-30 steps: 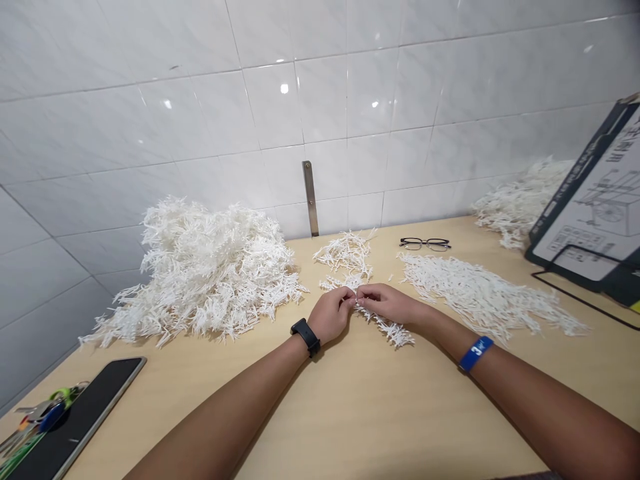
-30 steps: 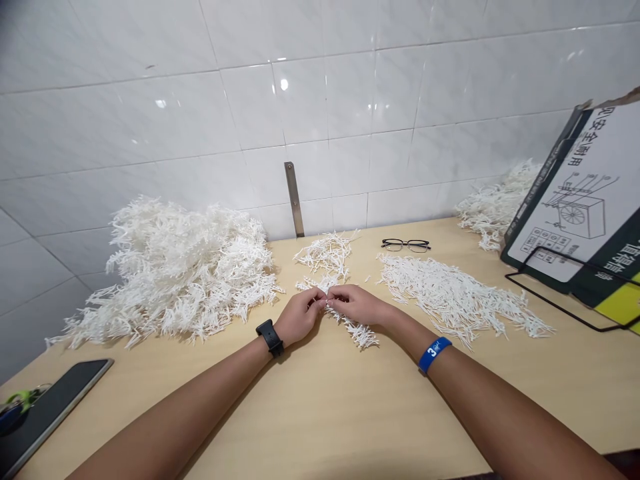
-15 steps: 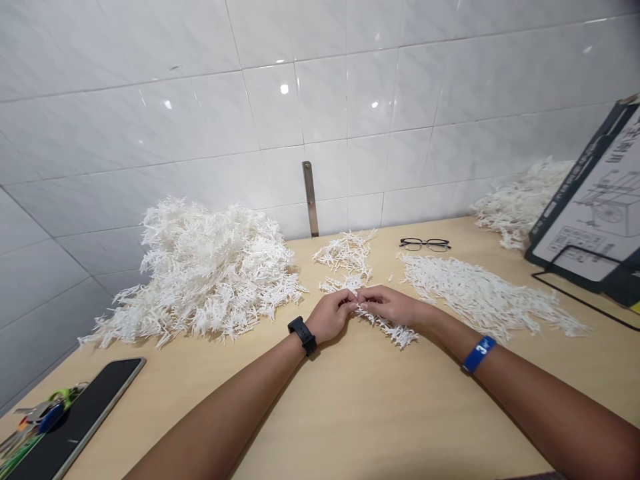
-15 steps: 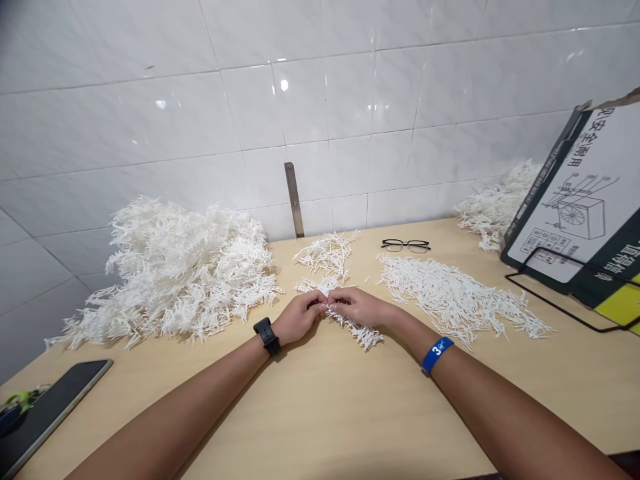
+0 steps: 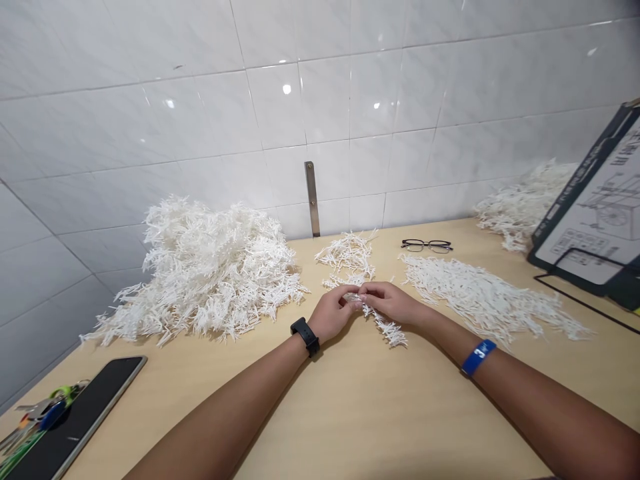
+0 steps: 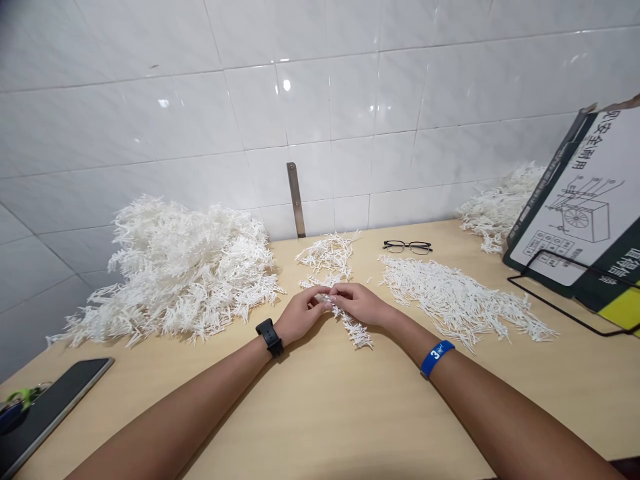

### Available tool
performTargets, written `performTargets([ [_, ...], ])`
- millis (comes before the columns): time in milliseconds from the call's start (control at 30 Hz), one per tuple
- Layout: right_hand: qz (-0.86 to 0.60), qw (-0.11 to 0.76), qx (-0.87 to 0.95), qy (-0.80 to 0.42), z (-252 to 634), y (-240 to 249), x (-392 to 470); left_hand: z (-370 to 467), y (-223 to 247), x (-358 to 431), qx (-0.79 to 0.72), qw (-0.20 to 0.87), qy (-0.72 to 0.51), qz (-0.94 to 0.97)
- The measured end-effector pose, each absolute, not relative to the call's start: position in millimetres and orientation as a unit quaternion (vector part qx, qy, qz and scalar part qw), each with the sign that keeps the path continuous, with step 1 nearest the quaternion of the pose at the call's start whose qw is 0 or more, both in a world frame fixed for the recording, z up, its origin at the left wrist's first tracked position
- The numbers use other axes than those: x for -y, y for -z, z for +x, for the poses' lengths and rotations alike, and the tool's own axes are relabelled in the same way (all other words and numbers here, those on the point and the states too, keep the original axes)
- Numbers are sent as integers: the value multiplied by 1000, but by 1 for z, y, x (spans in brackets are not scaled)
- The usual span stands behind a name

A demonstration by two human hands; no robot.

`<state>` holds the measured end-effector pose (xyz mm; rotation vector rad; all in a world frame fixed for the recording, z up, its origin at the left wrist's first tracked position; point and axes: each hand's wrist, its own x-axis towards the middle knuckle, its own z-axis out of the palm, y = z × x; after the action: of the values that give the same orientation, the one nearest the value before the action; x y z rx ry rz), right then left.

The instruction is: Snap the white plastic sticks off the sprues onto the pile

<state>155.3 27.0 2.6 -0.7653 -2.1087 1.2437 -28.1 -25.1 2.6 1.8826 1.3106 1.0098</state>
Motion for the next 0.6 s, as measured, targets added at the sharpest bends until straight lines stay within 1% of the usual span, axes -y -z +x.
performTargets([
  [233, -326, 271, 801, -424, 153, -8, -23, -28, -3, 26, -521, 307, -382, 699],
  [433, -312, 252, 837, -372, 153, -7, -25, -28, -4, 28, -508, 303, -352, 726],
  [600, -300, 252, 851, -349, 153, -5, -26, -29, 1, 25, -503, 307, -357, 725],
])
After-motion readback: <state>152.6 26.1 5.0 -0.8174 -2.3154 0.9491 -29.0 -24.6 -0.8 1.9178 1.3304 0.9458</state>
